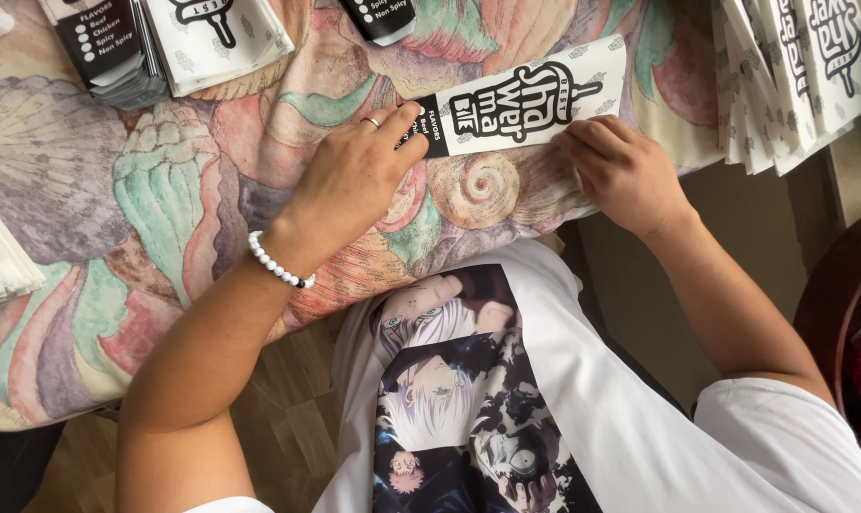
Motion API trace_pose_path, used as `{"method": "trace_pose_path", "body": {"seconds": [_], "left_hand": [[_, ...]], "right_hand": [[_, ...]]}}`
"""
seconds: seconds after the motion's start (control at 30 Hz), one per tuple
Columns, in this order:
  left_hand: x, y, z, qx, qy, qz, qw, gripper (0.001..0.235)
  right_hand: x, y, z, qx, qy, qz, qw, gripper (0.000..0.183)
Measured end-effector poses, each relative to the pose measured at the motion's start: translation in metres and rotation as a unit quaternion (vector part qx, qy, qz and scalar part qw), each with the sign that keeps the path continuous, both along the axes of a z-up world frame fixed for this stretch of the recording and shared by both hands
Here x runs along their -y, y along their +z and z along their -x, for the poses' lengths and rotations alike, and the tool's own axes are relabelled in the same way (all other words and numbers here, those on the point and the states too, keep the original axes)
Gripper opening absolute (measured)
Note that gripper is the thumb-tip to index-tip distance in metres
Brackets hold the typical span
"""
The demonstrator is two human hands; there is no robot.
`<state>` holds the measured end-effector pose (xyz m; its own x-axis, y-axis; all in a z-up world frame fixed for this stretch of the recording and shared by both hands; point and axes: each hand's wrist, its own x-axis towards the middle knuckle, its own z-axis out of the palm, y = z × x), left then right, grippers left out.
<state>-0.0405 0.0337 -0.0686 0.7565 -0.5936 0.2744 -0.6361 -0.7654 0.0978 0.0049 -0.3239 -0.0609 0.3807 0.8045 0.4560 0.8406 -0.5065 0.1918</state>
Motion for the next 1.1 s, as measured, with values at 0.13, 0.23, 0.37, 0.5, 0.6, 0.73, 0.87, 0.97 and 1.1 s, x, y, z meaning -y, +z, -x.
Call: {"method": "trace_pose_path", "body": {"seconds": [0.13, 0.23, 0.37, 0.5, 0.6, 0.73, 0.87, 0.97, 1.1], "left_hand": [[0.010, 0.012, 0.004, 0.033, 0.013, -0.018, 0.999, 0.015], [0.015, 0.031, 0.006, -0.032, 0.038, -0.056, 0.997, 0.008], [0.017, 0.030, 0.006, -0.052, 0.044, -0.049, 0.996, 0.007], [0.020, 0.031, 0.008, -0.072, 0.048, -0.039, 0.995, 0.011], [0.019, 0.025, 0.009, -0.036, 0.048, -0.041, 0.997, 0.010], [0.019, 0.021, 0.009, -0.037, 0.050, -0.039, 0.997, 0.010], [0.022, 0.025, 0.007, -0.031, 0.055, -0.042, 0.997, 0.006], [0.021, 0.026, 0.005, -0.028, 0.062, -0.070, 0.995, 0.014], [0.023, 0.021, 0.002, -0.042, 0.056, -0.050, 0.996, 0.013]], "right_hand": [[0.004, 0.001, -0.002, 0.005, 0.012, -0.003, 1.000, 0.018], [0.008, 0.000, -0.002, -0.035, 0.004, 0.036, 0.999, 0.014], [0.010, -0.002, -0.003, -0.040, 0.004, 0.036, 0.999, 0.014], [0.011, -0.002, -0.004, -0.039, 0.009, 0.041, 0.998, 0.014], [0.011, -0.002, -0.004, -0.048, 0.009, 0.038, 0.998, 0.012], [0.010, 0.000, -0.005, -0.054, 0.011, 0.042, 0.998, 0.013], [0.000, 0.021, -0.001, -0.117, -0.032, 0.065, 0.990, 0.013], [-0.038, 0.029, -0.004, -0.165, -0.052, 0.080, 0.982, 0.027], [-0.103, 0.014, -0.014, -0.101, -0.045, 0.084, 0.990, 0.043]]}}
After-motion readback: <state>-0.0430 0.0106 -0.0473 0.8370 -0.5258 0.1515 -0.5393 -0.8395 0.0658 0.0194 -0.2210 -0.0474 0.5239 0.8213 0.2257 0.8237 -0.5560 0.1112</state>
